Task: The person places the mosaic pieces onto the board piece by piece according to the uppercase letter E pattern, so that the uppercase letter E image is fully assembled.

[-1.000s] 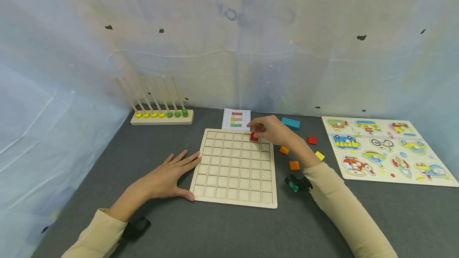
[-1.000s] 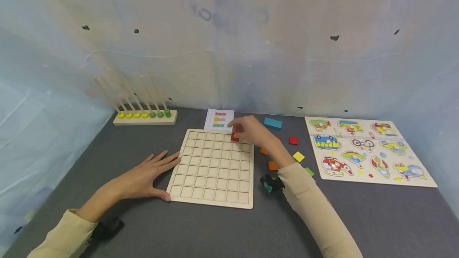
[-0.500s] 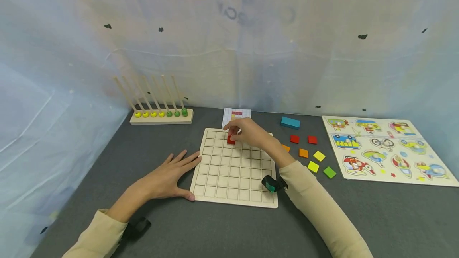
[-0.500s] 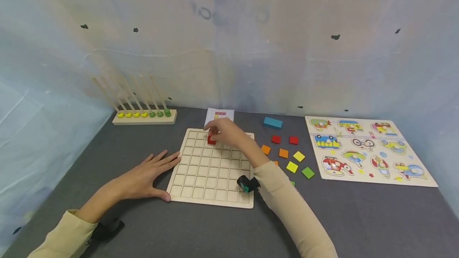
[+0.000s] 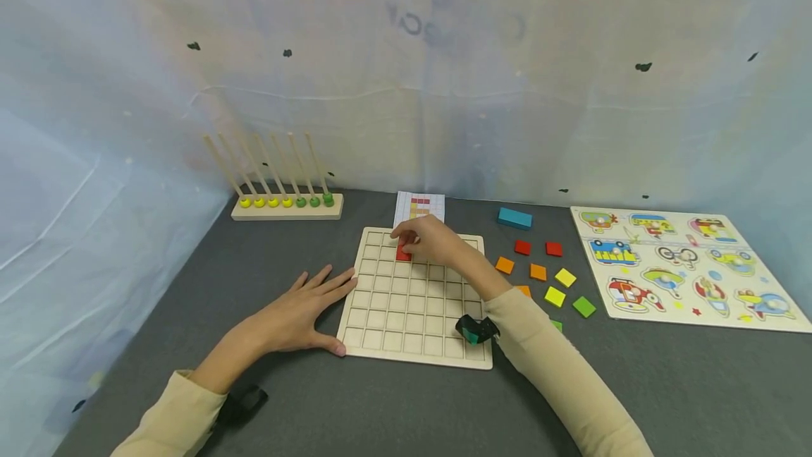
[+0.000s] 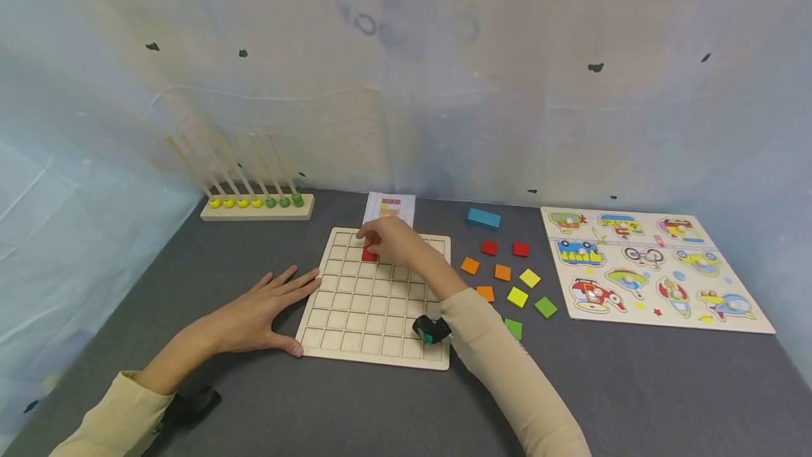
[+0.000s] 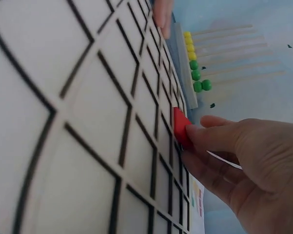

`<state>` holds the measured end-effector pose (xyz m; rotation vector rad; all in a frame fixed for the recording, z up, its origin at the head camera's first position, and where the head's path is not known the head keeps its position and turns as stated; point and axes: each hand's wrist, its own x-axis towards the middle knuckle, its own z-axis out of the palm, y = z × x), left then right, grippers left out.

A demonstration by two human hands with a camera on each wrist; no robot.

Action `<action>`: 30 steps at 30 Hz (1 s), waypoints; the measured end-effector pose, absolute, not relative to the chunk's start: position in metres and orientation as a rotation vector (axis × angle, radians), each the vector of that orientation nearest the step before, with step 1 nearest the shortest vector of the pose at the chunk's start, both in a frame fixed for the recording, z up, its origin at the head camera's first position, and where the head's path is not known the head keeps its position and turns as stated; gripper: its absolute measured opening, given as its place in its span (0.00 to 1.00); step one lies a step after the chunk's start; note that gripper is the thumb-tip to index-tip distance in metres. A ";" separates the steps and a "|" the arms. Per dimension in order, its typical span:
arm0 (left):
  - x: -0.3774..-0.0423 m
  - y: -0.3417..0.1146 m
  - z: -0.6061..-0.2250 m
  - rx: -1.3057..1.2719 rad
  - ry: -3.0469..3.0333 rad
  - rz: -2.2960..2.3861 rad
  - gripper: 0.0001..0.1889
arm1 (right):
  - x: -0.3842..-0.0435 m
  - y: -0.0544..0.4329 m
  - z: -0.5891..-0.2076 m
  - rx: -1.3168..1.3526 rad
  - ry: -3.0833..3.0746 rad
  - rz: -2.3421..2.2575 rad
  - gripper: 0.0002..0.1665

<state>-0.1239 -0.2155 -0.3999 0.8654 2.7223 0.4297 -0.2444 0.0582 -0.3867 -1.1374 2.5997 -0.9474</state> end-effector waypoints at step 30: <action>-0.122 -0.213 -0.395 0.824 2.723 0.384 0.61 | -0.215 0.196 -0.363 -0.905 2.770 -0.913 0.19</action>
